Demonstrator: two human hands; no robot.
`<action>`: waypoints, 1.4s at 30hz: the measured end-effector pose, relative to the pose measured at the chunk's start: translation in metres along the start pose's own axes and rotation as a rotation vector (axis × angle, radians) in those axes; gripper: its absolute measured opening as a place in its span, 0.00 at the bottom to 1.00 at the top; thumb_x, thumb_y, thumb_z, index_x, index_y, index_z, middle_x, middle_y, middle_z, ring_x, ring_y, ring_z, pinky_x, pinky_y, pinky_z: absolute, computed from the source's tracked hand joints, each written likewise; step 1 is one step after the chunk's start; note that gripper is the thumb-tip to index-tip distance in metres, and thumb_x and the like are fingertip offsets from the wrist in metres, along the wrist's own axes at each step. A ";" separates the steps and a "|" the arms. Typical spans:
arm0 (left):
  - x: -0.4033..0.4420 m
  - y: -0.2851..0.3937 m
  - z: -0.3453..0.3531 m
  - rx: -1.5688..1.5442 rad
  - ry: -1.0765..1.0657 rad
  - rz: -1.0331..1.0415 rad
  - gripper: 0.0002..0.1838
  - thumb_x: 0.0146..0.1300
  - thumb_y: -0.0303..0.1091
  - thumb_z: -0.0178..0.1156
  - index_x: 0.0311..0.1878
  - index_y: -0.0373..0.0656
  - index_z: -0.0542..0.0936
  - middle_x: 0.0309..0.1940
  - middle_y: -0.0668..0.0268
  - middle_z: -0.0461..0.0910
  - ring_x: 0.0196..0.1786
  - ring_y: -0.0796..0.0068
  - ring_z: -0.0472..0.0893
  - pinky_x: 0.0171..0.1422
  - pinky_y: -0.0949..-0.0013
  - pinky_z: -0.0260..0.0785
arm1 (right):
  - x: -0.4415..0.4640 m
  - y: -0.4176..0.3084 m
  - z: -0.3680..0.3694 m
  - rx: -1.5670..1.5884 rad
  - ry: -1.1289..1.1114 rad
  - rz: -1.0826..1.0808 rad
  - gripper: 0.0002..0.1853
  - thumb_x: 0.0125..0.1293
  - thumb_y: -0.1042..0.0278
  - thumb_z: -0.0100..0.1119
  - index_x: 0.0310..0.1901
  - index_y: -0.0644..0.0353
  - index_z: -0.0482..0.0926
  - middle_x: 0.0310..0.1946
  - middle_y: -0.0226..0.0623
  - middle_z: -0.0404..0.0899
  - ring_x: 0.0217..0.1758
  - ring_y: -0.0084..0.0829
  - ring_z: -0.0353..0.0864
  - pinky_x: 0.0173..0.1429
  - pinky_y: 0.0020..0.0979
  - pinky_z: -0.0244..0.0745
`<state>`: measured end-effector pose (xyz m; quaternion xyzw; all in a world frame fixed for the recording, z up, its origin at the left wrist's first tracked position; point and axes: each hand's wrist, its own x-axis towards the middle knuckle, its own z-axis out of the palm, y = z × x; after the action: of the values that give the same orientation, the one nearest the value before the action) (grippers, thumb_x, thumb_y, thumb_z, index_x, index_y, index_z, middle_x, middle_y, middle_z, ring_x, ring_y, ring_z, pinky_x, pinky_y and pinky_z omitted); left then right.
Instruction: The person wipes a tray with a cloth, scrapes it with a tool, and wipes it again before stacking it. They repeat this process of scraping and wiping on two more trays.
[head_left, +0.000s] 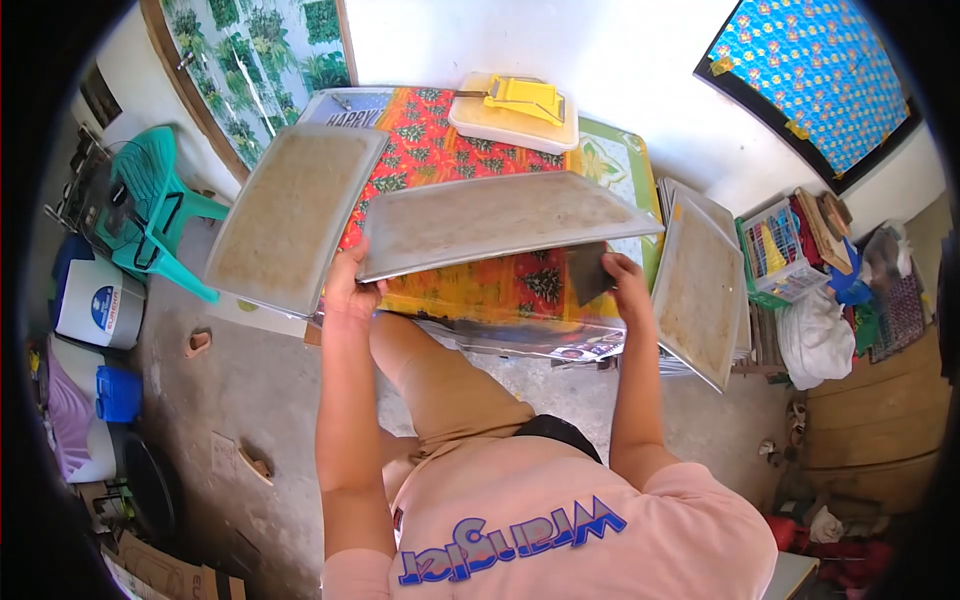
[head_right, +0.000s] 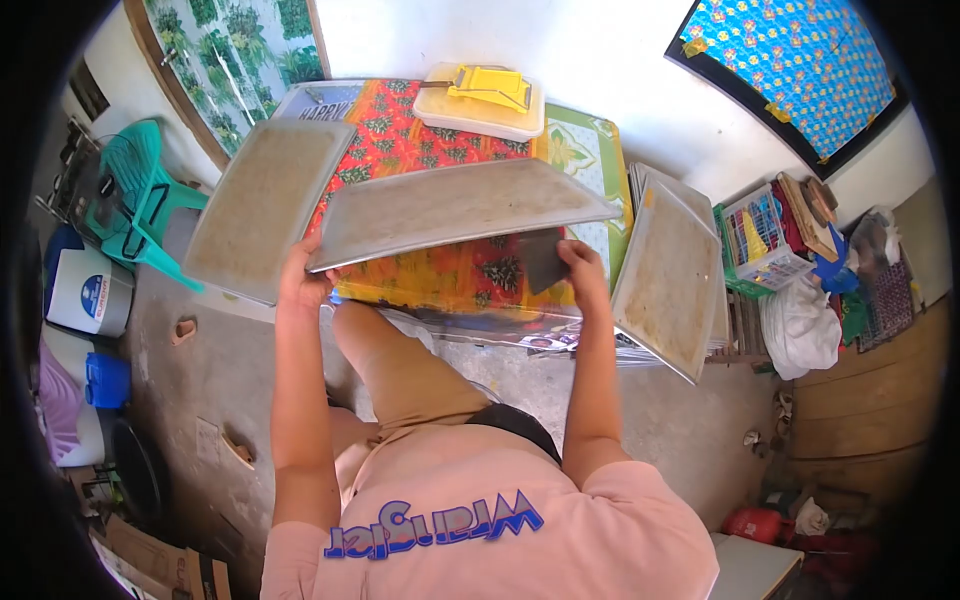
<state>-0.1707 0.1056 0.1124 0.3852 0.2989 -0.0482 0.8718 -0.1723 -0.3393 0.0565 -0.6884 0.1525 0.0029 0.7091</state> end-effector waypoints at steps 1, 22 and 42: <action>0.000 0.000 -0.002 -0.026 0.005 0.009 0.10 0.69 0.38 0.58 0.47 0.43 0.76 0.33 0.66 0.81 0.27 0.72 0.80 0.17 0.73 0.62 | -0.002 0.001 -0.019 0.092 -0.028 0.004 0.13 0.68 0.60 0.62 0.47 0.59 0.81 0.36 0.27 0.81 0.37 0.23 0.78 0.41 0.28 0.72; -0.005 -0.173 -0.074 0.337 -0.002 0.368 0.16 0.74 0.33 0.54 0.60 0.36 0.70 0.53 0.62 0.77 0.56 0.73 0.74 0.64 0.68 0.64 | 0.012 -0.125 -0.036 0.502 -0.105 -0.368 0.21 0.72 0.53 0.57 0.57 0.59 0.75 0.49 0.36 0.82 0.50 0.36 0.82 0.48 0.41 0.78; -0.002 -0.179 -0.102 0.241 -0.186 0.319 0.21 0.72 0.28 0.53 0.65 0.33 0.65 0.60 0.58 0.75 0.57 0.72 0.77 0.64 0.70 0.67 | 0.208 -0.071 0.211 0.373 0.071 -0.067 0.10 0.71 0.56 0.58 0.49 0.47 0.74 0.39 0.28 0.81 0.43 0.29 0.79 0.44 0.39 0.73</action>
<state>-0.2779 0.0517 -0.0556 0.5229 0.1444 0.0197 0.8398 0.0860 -0.1794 0.0811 -0.5494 0.1523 -0.0734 0.8183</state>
